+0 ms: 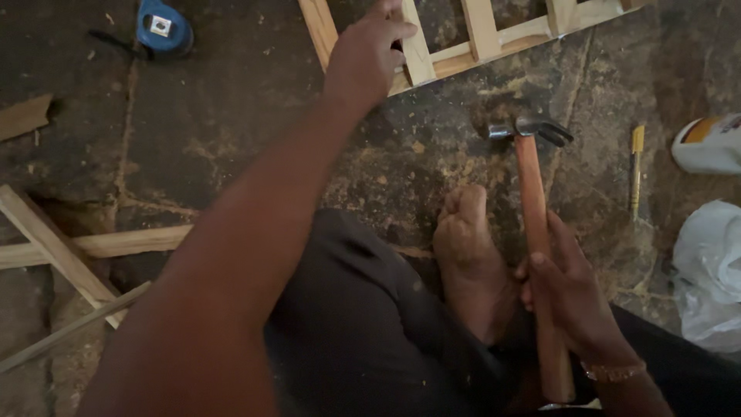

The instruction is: The person assembles a rectangular wooden frame by nailing thin wooden slats to a base frame using a hammer and nails. The person positions each slat and hammers nails to secure them in place.

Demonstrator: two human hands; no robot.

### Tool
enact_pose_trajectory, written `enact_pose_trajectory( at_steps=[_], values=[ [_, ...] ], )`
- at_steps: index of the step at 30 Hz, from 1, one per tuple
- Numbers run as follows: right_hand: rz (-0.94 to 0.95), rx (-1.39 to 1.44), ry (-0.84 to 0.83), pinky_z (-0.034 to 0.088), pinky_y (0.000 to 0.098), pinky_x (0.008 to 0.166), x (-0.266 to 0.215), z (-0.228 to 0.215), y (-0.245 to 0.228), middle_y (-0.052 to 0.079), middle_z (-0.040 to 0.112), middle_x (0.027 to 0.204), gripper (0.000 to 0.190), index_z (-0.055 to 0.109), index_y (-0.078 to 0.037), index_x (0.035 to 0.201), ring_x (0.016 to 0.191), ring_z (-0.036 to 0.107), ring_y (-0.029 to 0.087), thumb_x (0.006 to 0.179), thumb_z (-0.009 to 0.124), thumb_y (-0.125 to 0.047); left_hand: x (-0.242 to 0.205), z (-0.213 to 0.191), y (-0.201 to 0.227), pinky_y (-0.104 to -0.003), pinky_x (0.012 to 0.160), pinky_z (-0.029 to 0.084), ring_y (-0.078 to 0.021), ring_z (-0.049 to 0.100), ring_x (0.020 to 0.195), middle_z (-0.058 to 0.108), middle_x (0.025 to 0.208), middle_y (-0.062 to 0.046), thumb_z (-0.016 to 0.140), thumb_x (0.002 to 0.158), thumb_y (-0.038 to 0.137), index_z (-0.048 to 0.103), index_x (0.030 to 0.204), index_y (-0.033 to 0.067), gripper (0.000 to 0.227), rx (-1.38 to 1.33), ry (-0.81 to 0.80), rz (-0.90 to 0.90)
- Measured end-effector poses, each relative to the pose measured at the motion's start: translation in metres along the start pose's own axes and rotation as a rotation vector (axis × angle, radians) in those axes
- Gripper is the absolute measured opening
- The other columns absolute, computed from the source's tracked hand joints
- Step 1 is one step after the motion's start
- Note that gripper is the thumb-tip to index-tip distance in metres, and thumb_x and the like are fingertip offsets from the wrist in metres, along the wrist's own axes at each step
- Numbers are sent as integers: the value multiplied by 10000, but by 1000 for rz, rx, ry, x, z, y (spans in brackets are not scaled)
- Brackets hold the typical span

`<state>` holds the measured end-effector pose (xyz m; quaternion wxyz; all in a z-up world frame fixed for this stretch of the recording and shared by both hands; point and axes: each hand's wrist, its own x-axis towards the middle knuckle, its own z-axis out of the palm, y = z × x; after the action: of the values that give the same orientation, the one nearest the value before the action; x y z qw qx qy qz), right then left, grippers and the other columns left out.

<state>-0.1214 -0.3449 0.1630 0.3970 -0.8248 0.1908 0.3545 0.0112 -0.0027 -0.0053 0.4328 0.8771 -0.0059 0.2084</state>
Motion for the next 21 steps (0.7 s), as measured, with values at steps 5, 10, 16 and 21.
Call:
enact_pose_trajectory(
  at_steps=[5,10,16,21],
  values=[
    [-14,20,-3,527,363,573,-2,3,-1,110,631,858,704,261,-207,1657,635,585,183,985,467,-163,-2,1,-2,-451,921,563,-365,689,1106,660,1310,-144,795,856,38,766,1169,85,318,-39,39,32],
    [13,35,-4,526,363,575,-1,3,-1,113,630,847,681,252,-208,1656,630,589,188,1016,486,-212,-1,3,2,-477,900,535,-368,684,1065,691,1224,-144,826,812,71,771,1148,81,341,8,27,-32],
    [-9,-2,5,533,377,582,0,5,-2,119,630,867,710,224,-194,1660,644,598,197,991,458,-161,0,-1,0,-453,924,534,-359,666,1103,706,1175,-128,841,782,74,745,1126,70,358,-35,81,10],
    [4,24,2,532,373,593,1,4,3,123,637,863,704,216,-207,1666,650,593,195,1008,466,-178,-2,6,0,-460,901,529,-347,676,1073,723,1127,-127,864,759,134,760,1090,109,348,-5,97,-83]
  ],
)
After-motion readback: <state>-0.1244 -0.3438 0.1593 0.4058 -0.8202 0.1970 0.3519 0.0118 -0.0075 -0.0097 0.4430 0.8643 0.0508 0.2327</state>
